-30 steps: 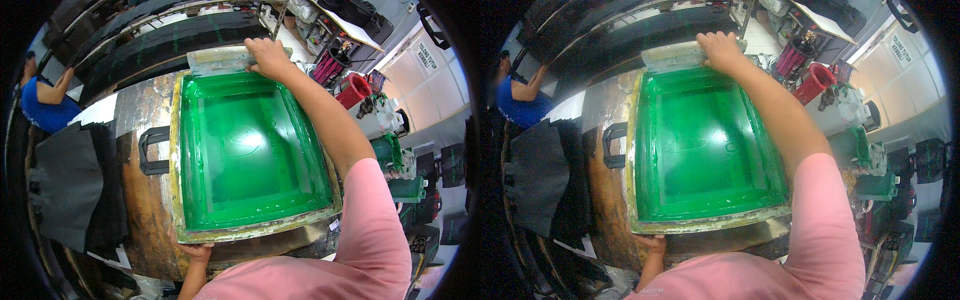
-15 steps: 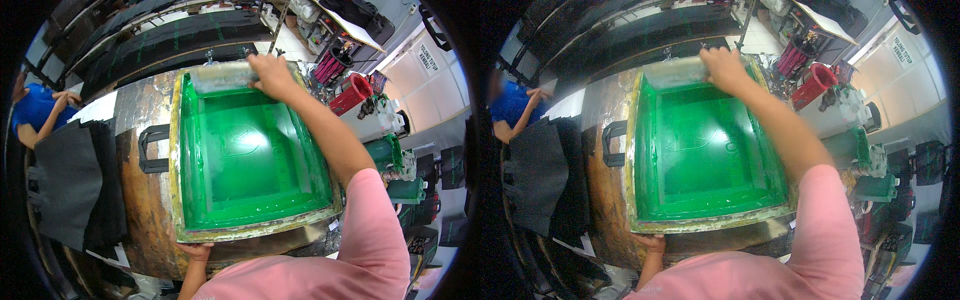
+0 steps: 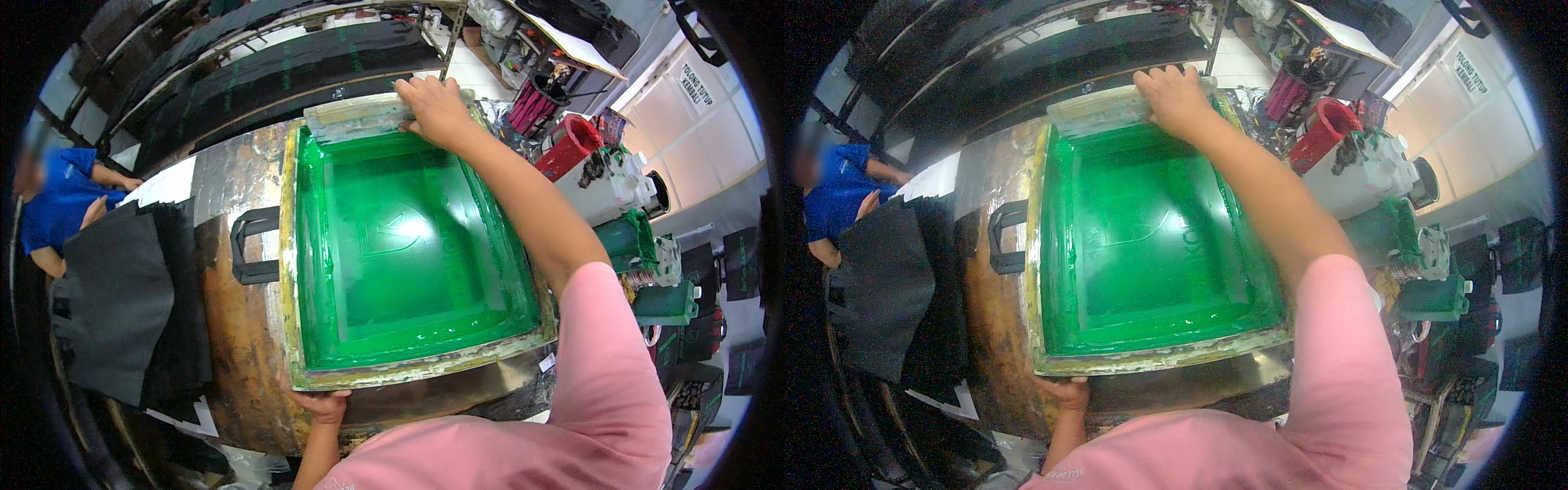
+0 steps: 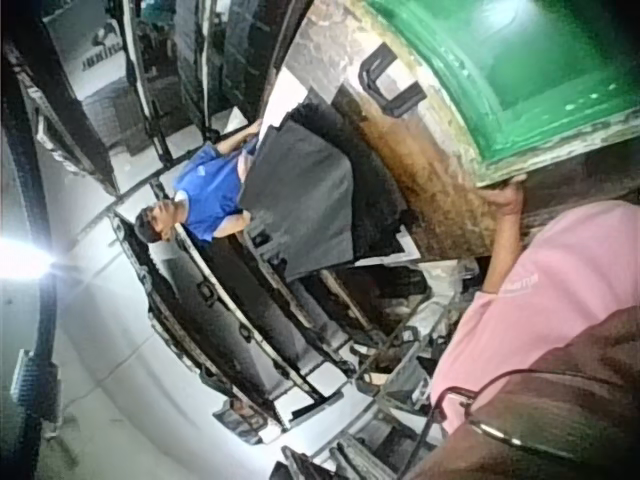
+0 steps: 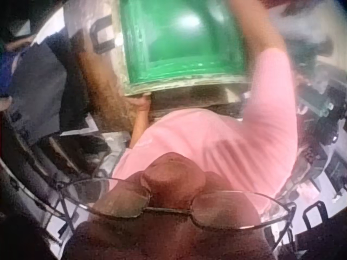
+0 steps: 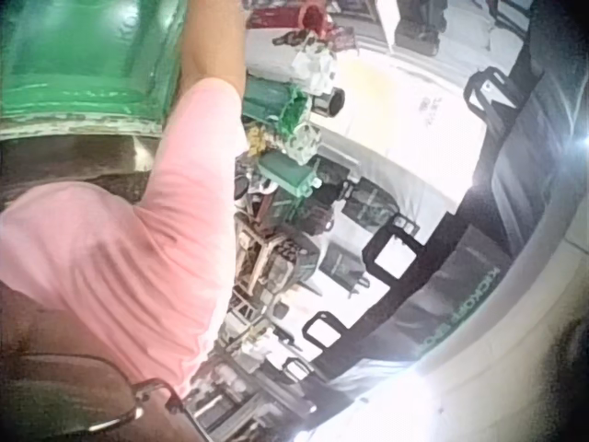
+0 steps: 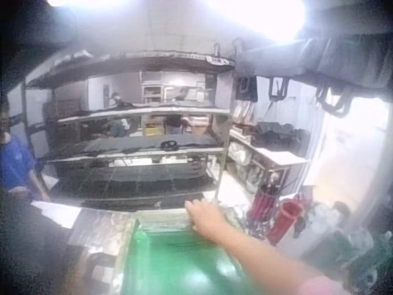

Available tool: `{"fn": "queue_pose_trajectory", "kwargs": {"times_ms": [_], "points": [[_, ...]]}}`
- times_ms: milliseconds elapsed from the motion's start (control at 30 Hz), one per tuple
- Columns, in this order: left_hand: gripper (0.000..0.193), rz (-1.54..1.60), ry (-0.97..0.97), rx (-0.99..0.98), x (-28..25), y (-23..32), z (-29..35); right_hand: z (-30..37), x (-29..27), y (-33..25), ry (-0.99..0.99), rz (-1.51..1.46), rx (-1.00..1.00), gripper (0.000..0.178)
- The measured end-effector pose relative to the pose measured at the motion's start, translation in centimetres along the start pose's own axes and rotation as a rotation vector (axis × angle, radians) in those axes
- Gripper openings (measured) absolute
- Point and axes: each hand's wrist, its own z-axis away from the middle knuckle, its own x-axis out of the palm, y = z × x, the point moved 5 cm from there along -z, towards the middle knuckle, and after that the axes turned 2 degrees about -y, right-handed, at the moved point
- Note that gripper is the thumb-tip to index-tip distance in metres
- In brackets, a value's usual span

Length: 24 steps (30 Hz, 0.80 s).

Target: The person uses a squeegee to spread green ink across a screen printing frame. They then press the frame onto a black tote bag to transfer the design. The person lifts the frame to reveal the printed logo and places the finished bag onto a drying rack.

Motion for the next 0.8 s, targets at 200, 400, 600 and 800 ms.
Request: {"fn": "queue_pose_trajectory", "kwargs": {"times_ms": [200, 400, 600, 800], "points": [[0.142, 0.043, 0.001, 0.001, 0.4, 2.0, -0.9, 0.1, 0.3, -0.5, -0.006, 0.011, -0.018, 0.072], [0.127, -0.172, -0.225, 0.033, -1.1, 4.1, -3.6, -1.1, -0.9, 0.9, 0.101, -0.034, 0.015, 0.069], [0.117, -0.705, -0.317, 0.267, -2.1, 4.3, -4.5, 1.1, 0.2, -0.2, 0.091, 0.039, 0.047, 0.061], [0.112, -0.568, -0.249, 0.457, -2.2, 8.6, -11.6, 2.2, 2.0, -0.9, 0.245, 0.084, 0.044, 0.044]]}}
